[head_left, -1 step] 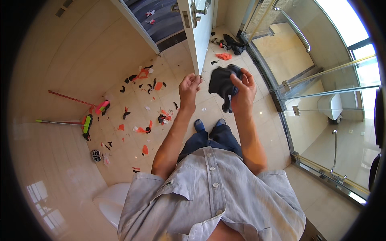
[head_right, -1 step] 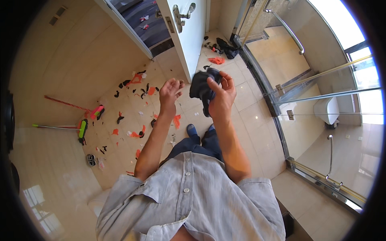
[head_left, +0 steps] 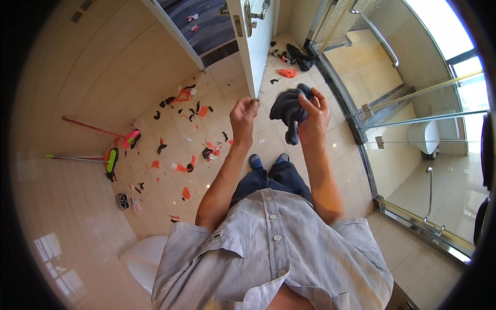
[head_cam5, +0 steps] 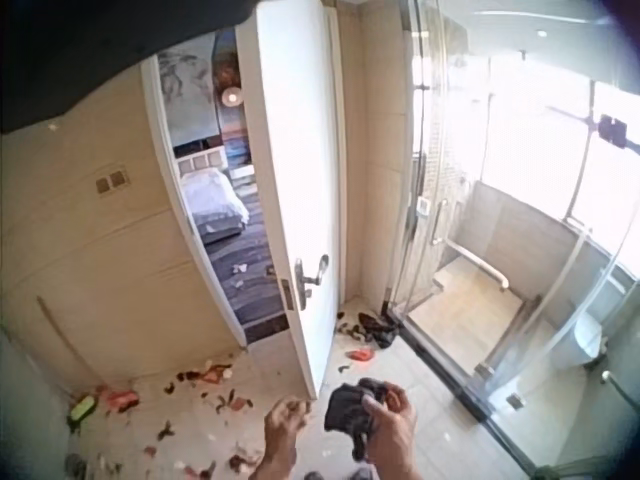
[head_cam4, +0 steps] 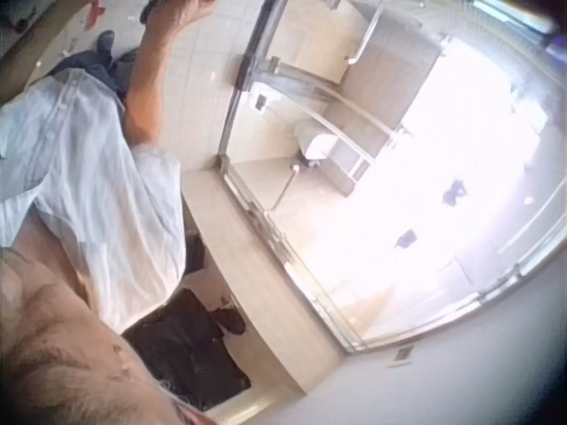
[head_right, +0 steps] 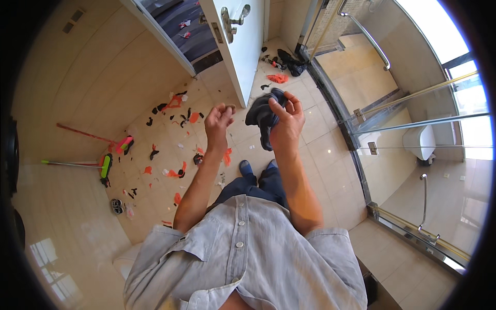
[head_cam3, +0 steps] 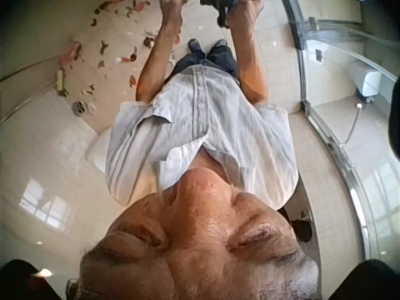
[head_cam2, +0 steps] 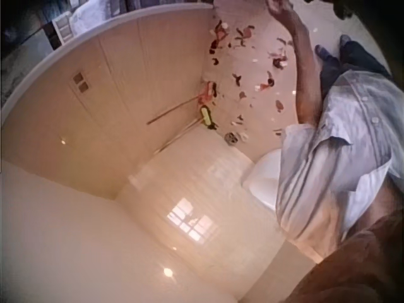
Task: The person cleans a glass shower door using a dark cloth. They wet the cloth at the sink, wring it out, and wipe the glass surface in broad strokes, then return to the sink to rinse and wring the cloth again before resuming wiping.
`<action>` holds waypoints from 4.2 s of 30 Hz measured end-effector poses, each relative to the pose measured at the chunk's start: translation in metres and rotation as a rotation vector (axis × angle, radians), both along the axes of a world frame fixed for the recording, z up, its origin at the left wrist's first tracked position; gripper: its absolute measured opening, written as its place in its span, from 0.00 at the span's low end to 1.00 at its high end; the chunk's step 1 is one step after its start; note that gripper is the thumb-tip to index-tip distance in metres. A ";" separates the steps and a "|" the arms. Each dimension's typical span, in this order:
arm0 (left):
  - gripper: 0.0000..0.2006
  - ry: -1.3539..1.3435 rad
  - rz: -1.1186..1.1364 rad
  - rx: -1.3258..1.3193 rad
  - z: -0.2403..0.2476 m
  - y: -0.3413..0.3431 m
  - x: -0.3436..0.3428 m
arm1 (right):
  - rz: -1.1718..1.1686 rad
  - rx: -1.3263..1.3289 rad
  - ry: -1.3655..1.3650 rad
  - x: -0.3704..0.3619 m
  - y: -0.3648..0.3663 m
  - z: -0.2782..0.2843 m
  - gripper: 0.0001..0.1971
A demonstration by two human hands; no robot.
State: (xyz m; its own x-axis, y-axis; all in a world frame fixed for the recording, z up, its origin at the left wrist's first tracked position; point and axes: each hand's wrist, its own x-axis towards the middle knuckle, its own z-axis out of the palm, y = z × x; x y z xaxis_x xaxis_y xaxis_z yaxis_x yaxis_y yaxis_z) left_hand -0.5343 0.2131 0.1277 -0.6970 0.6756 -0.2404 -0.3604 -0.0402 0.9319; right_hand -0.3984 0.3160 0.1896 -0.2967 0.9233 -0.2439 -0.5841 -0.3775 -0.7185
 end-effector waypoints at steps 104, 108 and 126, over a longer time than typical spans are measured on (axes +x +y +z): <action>0.10 -0.234 -0.455 0.098 -0.007 -0.007 -0.098 | -0.019 0.339 -0.848 -0.101 -0.007 -0.060 0.13; 0.07 -0.370 -0.337 0.074 -0.010 0.003 -0.096 | -0.120 0.394 -0.979 -0.075 0.010 -0.075 0.14; 0.09 -0.372 -0.474 -0.126 -0.018 0.122 -0.025 | 0.039 -0.209 -0.132 -0.019 0.074 -0.090 0.04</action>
